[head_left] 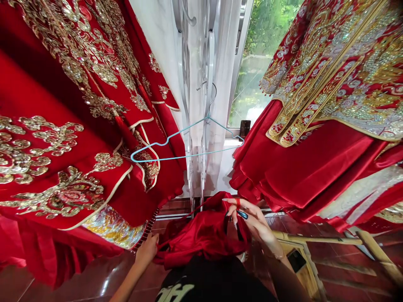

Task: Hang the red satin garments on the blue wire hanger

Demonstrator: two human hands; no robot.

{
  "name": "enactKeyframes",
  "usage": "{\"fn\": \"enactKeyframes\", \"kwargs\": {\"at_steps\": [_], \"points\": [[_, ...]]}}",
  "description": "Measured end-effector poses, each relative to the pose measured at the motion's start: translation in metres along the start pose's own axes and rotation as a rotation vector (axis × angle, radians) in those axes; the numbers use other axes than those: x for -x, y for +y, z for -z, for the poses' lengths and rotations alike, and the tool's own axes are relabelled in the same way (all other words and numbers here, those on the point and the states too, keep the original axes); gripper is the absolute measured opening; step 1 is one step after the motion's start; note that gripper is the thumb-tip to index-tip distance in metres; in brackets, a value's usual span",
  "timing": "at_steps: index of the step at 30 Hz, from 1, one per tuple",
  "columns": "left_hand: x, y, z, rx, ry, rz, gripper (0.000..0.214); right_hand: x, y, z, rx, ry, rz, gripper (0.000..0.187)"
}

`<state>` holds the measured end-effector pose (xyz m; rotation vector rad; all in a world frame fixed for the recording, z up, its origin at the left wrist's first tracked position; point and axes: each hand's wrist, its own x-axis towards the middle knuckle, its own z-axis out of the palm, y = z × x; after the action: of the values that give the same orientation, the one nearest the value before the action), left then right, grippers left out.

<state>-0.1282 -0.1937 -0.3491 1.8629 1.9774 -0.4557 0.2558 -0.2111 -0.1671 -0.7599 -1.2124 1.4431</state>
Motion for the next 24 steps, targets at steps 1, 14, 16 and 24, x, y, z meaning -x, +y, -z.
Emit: {"fn": "enactKeyframes", "kwargs": {"at_steps": [1, 14, 16, 24], "points": [[-0.001, 0.003, -0.003, -0.004, 0.022, 0.0, 0.041, 0.001, -0.002, -0.001, 0.011, -0.006, 0.005, 0.043], [-0.03, 0.024, -0.036, 0.517, -0.171, -0.174, 0.025, 0.003, -0.007, -0.008, 0.021, 0.024, -0.001, 0.042], [-0.027, 0.023, -0.039, 0.563, -0.236, -0.183, 0.034, 0.005, -0.007, -0.006, 0.032, 0.059, 0.002, 0.043], [0.004, -0.019, -0.046, 0.44, -0.062, -0.08, 0.024, 0.009, -0.01, 0.001, 0.08, 0.125, -0.007, 0.048]]}}
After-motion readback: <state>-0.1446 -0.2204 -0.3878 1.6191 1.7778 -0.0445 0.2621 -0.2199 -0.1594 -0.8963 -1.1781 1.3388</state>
